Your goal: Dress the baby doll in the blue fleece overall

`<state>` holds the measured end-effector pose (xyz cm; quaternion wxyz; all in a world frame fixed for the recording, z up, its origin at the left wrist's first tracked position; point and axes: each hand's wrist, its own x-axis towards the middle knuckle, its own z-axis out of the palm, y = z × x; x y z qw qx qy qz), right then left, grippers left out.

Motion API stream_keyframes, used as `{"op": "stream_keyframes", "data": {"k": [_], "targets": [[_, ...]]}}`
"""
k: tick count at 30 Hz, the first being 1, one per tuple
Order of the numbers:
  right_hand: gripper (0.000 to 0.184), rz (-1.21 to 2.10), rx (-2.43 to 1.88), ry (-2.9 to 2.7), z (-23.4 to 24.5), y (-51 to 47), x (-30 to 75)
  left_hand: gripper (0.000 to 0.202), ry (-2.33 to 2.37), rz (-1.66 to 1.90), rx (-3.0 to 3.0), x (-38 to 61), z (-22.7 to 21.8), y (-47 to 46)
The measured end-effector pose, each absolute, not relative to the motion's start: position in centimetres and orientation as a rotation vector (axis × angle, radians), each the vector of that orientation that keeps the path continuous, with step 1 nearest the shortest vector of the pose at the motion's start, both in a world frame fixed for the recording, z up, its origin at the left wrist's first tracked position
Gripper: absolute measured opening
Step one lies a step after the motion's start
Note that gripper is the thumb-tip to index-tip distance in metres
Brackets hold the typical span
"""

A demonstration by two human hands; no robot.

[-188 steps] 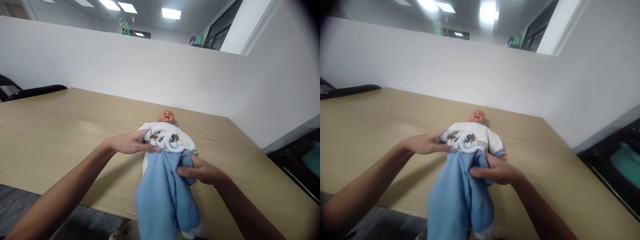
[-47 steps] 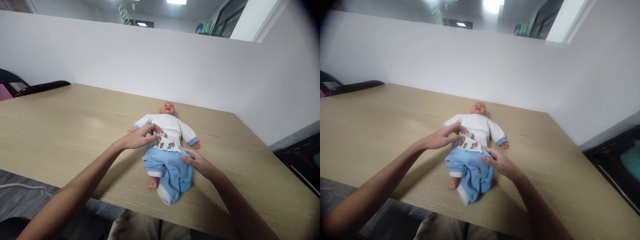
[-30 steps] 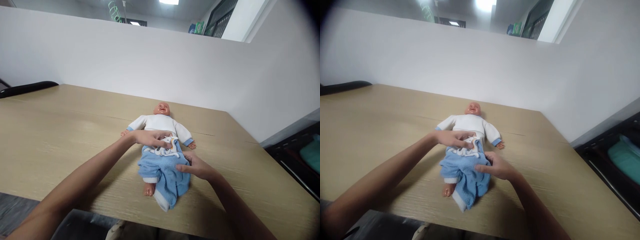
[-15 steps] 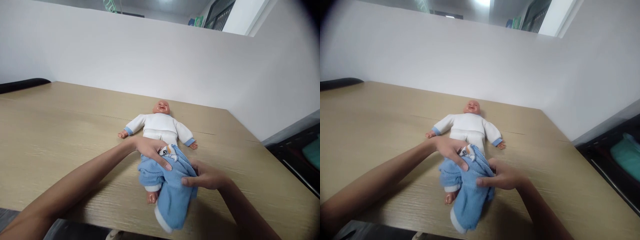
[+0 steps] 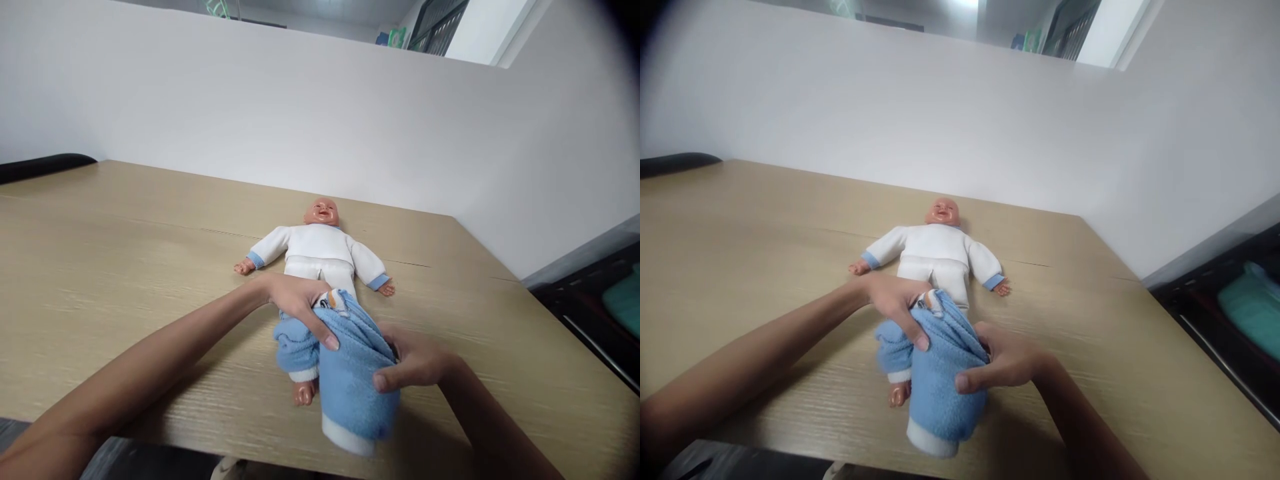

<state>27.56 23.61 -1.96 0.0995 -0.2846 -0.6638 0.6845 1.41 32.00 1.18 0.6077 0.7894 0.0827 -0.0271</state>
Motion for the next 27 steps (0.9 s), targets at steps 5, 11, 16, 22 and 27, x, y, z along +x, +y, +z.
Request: {"op": "stream_keyframes", "data": {"k": [5,11,16,22,27], "targets": [[0.043,1.829,-0.907,-1.821,-3.3,23.7,28.0,0.035,0.174,-0.032,1.846,1.0,1.6,31.9],[0.049,1.852,-1.017,-1.409,-4.4,23.6,27.6,0.046,0.296,0.074,1.855,0.5,0.8,32.1],[0.051,1.958,-0.990,-1.257,-3.0,23.0,25.8,0.072,0.189,0.018,1.621,0.7,-0.3,32.6],[0.057,1.909,-0.898,-1.306,-2.4,23.0,25.2,0.065,0.208,0.011,1.613,0.6,-0.7,32.9],[0.061,2.031,-0.757,-1.713,-2.4,23.4,26.7,0.041,0.183,0.019,1.647,0.8,0.1,32.4]]}}
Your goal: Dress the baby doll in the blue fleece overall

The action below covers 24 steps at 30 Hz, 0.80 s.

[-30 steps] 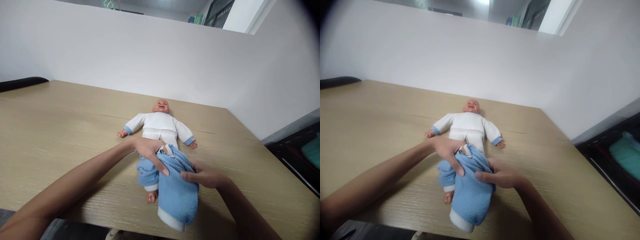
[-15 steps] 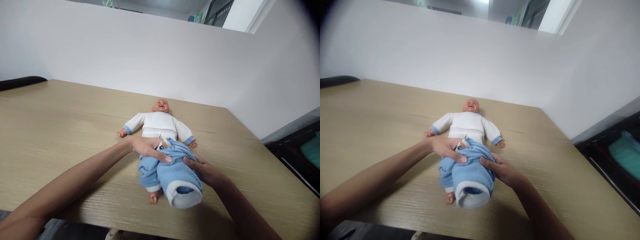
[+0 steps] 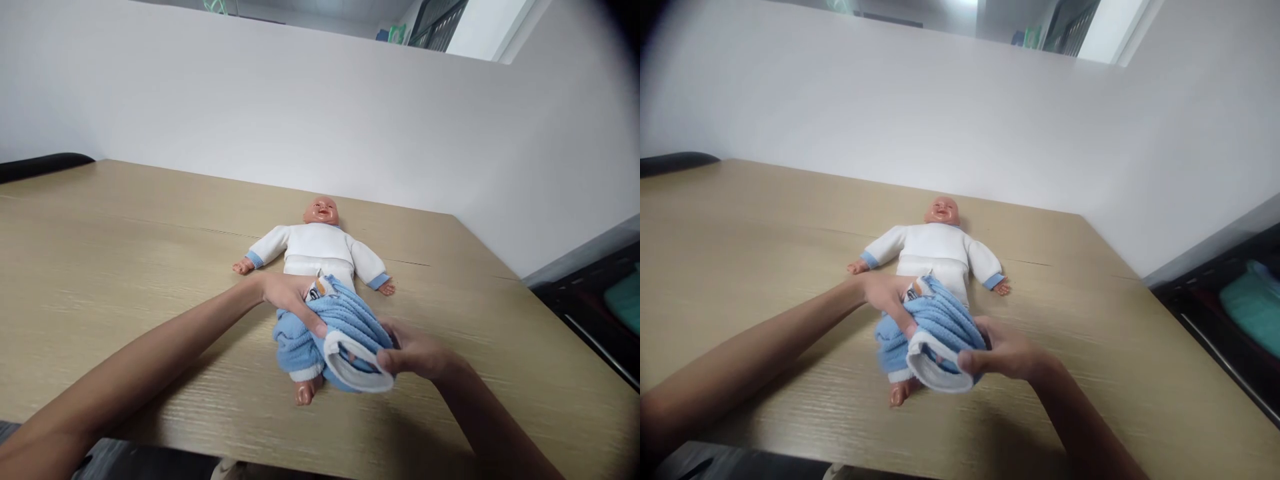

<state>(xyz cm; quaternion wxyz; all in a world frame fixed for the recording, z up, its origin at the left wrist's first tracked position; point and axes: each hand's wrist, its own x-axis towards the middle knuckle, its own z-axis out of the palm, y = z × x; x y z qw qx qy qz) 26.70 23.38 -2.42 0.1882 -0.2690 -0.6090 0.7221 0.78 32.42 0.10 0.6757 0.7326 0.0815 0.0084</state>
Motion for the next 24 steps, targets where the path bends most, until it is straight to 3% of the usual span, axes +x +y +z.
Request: {"op": "stream_keyframes", "data": {"k": [4,8,13,18,24], "targets": [[0.053,2.050,-0.754,-1.685,-2.9,23.4,27.2,0.034,0.139,0.000,1.654,0.8,0.2,32.3],[0.062,2.005,-0.727,-1.584,-3.3,23.4,27.0,0.028,0.141,0.049,1.670,0.6,0.0,32.3],[0.053,1.960,-0.754,-1.641,-3.0,23.2,26.5,0.040,0.188,0.039,1.678,0.3,-0.4,32.5],[0.044,1.530,-1.068,-1.552,-3.0,22.2,25.4,0.054,0.228,0.083,1.654,0.5,-0.3,32.3],[0.048,1.142,-1.375,-1.433,-2.8,18.0,23.2,0.026,0.257,0.123,1.844,1.9,1.3,30.6]]}}
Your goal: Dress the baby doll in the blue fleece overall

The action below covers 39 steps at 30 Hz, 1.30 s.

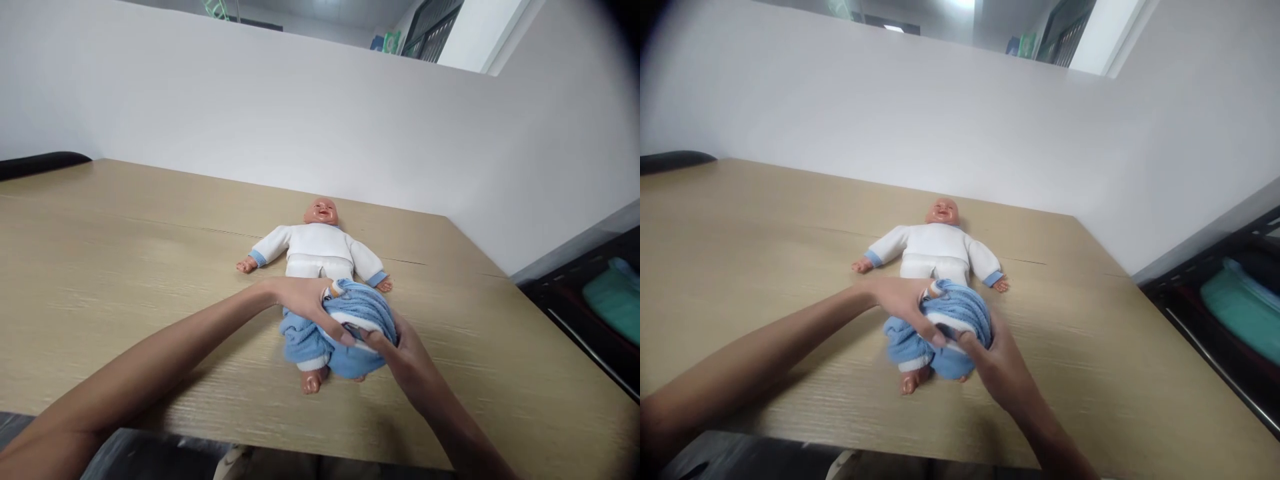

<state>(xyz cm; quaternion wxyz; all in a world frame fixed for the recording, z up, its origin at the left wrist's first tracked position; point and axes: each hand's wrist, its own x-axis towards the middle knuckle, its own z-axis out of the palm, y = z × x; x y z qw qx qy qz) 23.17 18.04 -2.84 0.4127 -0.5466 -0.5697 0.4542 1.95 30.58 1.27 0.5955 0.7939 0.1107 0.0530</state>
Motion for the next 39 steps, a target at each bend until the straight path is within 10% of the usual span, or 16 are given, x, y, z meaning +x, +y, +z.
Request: {"op": "stream_keyframes", "data": {"k": [20,39], "targets": [[0.027,0.216,-1.800,-1.413,-9.3,10.0,20.1,0.075,0.868,-0.370,2.521,3.1,1.7,26.0],[0.048,1.217,-1.301,-0.783,-10.4,13.5,20.9,0.059,0.678,0.147,2.024,1.4,0.7,27.3]]}}
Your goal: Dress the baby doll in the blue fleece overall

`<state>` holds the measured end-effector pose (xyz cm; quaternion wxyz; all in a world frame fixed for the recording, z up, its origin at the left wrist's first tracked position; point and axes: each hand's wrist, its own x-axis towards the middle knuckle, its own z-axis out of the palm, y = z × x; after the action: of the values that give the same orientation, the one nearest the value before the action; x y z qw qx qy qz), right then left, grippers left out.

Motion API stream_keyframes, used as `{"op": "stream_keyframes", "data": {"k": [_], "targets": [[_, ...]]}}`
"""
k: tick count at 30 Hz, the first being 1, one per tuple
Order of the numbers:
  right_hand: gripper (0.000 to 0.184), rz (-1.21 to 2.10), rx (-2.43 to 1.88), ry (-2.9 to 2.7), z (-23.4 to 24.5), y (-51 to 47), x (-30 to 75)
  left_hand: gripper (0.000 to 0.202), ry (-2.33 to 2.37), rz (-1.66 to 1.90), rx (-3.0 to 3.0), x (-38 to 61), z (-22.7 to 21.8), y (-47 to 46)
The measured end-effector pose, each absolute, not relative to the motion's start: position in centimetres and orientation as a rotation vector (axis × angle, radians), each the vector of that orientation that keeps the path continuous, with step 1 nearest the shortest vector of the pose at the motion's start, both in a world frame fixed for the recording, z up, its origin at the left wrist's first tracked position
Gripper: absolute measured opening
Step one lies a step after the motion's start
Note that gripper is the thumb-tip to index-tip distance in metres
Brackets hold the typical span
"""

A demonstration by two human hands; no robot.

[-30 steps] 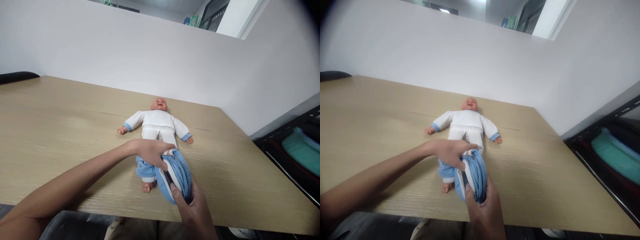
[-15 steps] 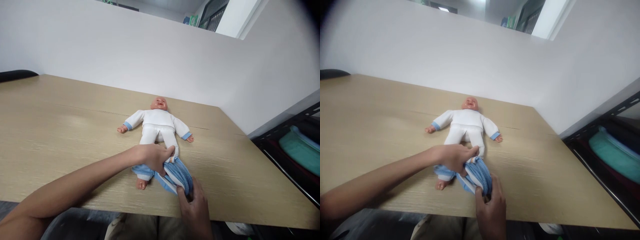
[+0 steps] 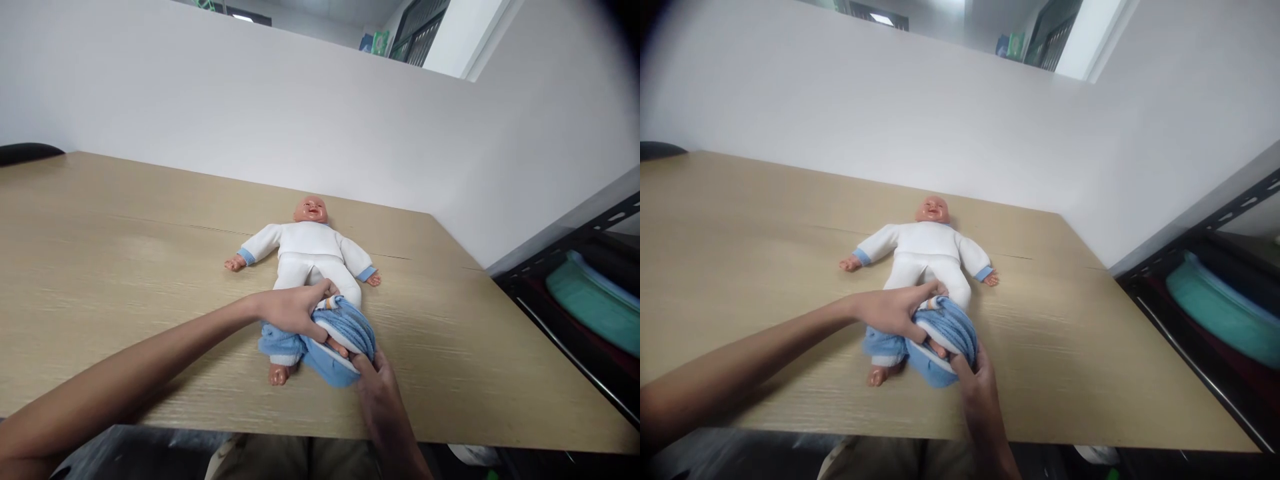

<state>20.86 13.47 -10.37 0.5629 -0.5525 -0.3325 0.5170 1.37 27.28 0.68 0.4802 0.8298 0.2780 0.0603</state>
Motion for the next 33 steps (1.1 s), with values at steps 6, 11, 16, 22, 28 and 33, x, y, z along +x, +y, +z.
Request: {"op": "stream_keyframes", "data": {"k": [6,11,16,22,28,33], "targets": [[0.056,1.133,-1.274,-0.971,-9.0,14.0,20.9,0.067,0.606,0.276,1.934,1.1,0.3,27.5],[0.057,1.002,-1.185,-1.111,-9.0,15.3,22.7,0.051,0.533,0.334,1.936,0.6,0.5,28.0],[0.039,1.136,-1.297,-1.546,-6.7,17.4,25.9,0.034,0.496,0.289,1.959,0.2,1.1,27.9],[0.047,0.945,-1.390,-1.922,-3.3,18.8,28.7,0.050,0.643,0.417,2.391,-1.7,0.7,26.8],[0.035,0.981,-1.274,-1.950,-3.2,20.8,28.5,0.047,0.882,0.451,2.428,-5.4,0.2,26.4],[0.029,1.189,-1.053,-1.759,-3.4,24.7,26.6,0.045,0.837,0.566,2.216,-5.7,-0.8,27.6]]}}
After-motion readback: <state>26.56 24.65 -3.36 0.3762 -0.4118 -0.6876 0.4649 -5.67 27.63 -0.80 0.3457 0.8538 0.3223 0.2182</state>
